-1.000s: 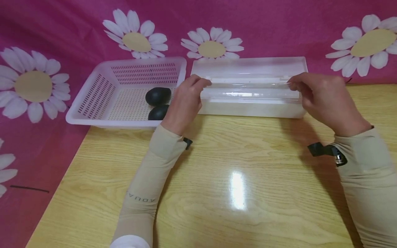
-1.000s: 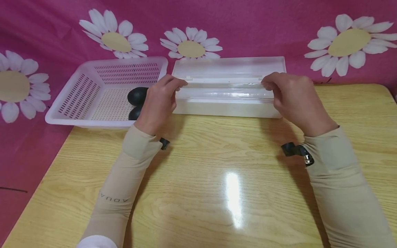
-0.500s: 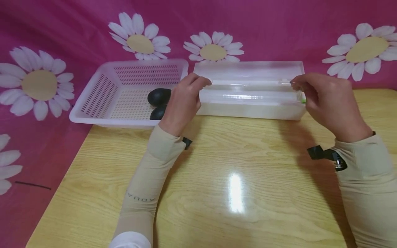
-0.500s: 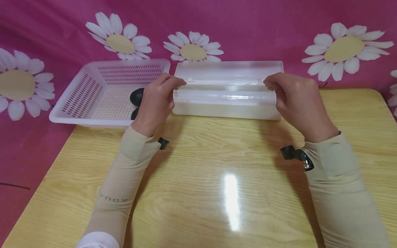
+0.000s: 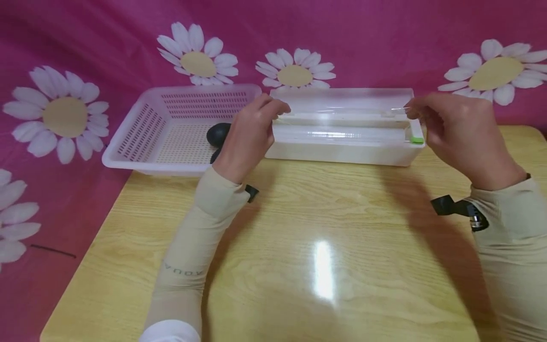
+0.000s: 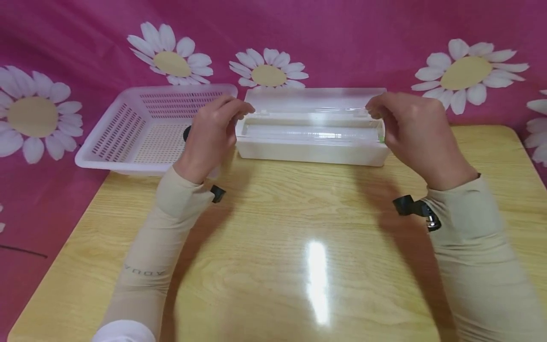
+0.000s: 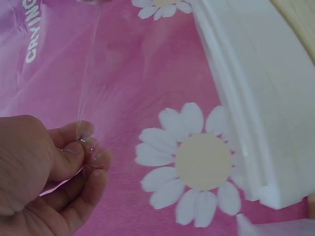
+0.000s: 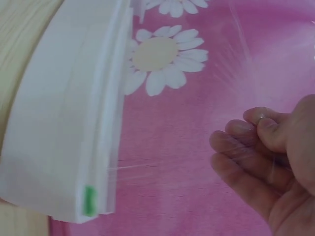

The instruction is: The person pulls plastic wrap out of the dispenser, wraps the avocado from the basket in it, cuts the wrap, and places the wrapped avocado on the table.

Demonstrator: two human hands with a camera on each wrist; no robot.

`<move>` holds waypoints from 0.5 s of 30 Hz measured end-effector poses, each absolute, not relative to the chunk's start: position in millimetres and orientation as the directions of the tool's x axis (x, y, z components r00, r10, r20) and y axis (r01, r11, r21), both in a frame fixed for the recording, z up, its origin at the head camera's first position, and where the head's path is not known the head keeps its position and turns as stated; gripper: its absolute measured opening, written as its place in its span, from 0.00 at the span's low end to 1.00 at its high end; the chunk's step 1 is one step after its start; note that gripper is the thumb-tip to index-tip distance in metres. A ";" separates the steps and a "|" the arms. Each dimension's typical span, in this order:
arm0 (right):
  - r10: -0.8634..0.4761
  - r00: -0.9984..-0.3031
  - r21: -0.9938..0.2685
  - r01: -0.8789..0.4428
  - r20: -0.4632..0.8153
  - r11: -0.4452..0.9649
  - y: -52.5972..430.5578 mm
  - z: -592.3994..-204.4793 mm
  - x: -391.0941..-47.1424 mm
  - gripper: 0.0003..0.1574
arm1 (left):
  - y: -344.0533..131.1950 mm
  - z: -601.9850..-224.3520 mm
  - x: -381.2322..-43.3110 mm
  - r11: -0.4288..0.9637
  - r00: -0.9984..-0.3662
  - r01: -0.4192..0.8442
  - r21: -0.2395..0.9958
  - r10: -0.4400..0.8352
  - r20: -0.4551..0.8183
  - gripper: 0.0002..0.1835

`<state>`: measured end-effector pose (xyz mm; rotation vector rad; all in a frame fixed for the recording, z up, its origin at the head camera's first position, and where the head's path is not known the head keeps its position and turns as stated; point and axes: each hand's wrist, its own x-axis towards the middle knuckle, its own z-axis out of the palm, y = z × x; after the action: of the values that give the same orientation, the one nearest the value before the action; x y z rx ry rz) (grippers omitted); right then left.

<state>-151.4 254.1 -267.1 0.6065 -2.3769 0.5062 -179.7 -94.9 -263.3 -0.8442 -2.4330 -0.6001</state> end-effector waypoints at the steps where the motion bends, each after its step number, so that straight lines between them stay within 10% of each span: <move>1: -0.295 -0.691 -0.195 -0.537 0.660 0.821 253.9 -264.9 -150.7 0.15 | -95.0 -260.3 -178.7 0.714 -0.686 0.659 0.237 0.441 0.578 0.19; 15: -0.296 -0.661 -0.145 -0.526 0.689 0.838 249.7 -227.1 -132.2 0.10 | -97.1 -221.8 -162.9 0.703 -0.638 0.679 0.211 0.425 0.642 0.18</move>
<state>-132.2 249.7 -227.1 0.5966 -2.3295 0.4387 -162.9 -97.1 -221.8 -0.8409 -2.3451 -0.5950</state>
